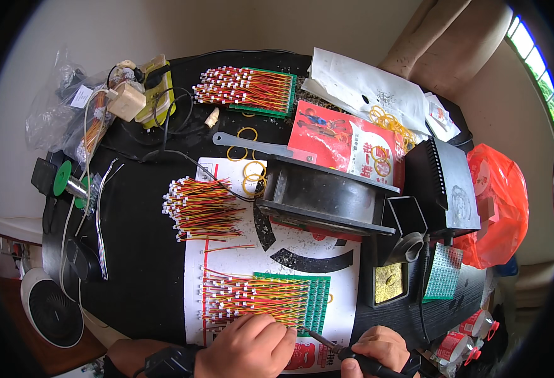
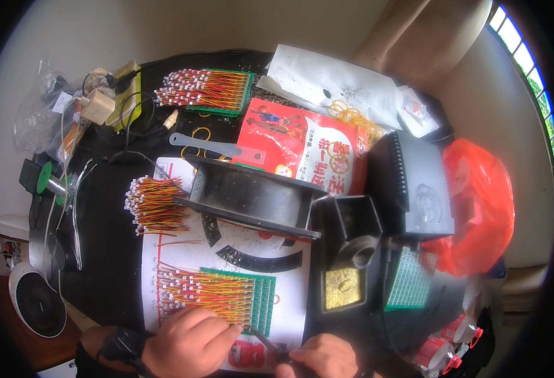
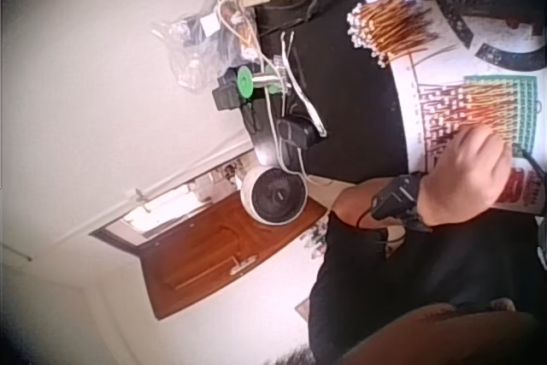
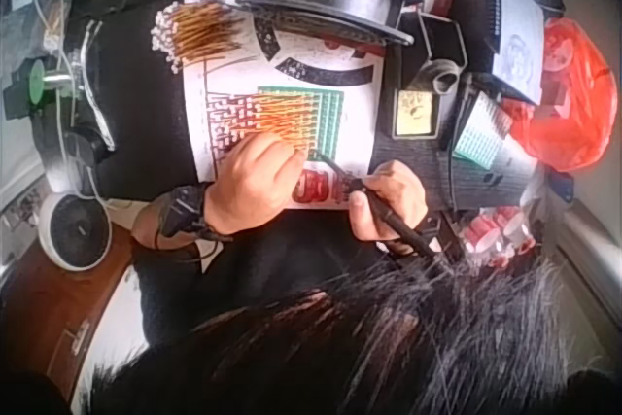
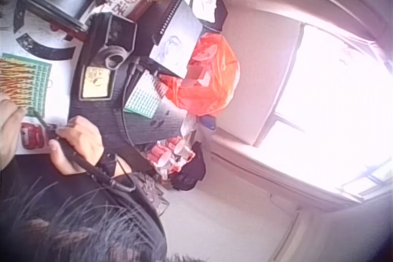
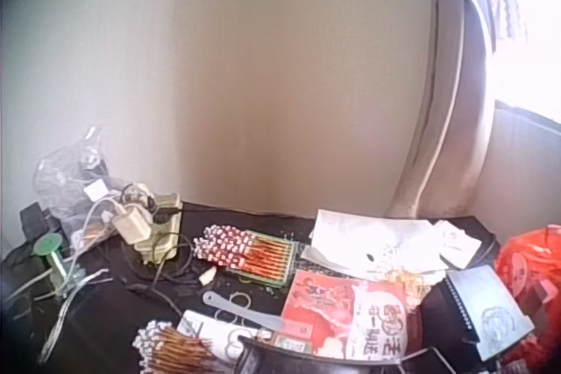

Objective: Soldering components onto a green printed circuit board.

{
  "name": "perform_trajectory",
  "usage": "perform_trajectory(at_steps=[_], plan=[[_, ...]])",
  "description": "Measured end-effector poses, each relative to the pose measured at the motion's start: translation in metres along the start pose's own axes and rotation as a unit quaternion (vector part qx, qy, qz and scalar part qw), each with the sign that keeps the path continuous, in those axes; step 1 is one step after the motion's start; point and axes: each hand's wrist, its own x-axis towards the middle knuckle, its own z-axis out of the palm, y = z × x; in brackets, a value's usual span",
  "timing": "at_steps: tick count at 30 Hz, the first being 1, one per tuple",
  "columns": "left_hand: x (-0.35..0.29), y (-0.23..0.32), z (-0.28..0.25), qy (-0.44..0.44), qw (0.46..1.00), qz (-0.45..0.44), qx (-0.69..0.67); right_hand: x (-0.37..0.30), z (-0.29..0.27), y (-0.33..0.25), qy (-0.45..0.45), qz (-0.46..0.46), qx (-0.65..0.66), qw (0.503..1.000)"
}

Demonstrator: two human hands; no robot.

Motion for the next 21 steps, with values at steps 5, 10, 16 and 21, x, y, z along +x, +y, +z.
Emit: perform_trajectory(at_steps=[5, 10, 16, 21], plan=[[-0.0011, -0.0002, -0.0007, -0.010, 1.000, -0.001, -0.003, 0.0003, -0.0020, 0.0004, -0.012, -0.013, -0.009, 1.000], [-0.0016, -0.0002, -0.0005, -0.013, 1.000, -0.003, -0.001, -0.0011, -0.0016, 0.0009, 0.029, -0.004, 0.019, 0.999], [-0.0014, -0.0003, -0.0018, -0.017, 1.000, -0.010, 0.001, -0.0009, -0.0018, 0.0025, 0.005, -0.013, 0.004, 1.000], [-0.0003, -0.0006, -0.0024, -0.019, 1.000, -0.015, -0.005, 0.0001, -0.0004, 0.0011, 0.002, -0.001, 0.002, 1.000]])
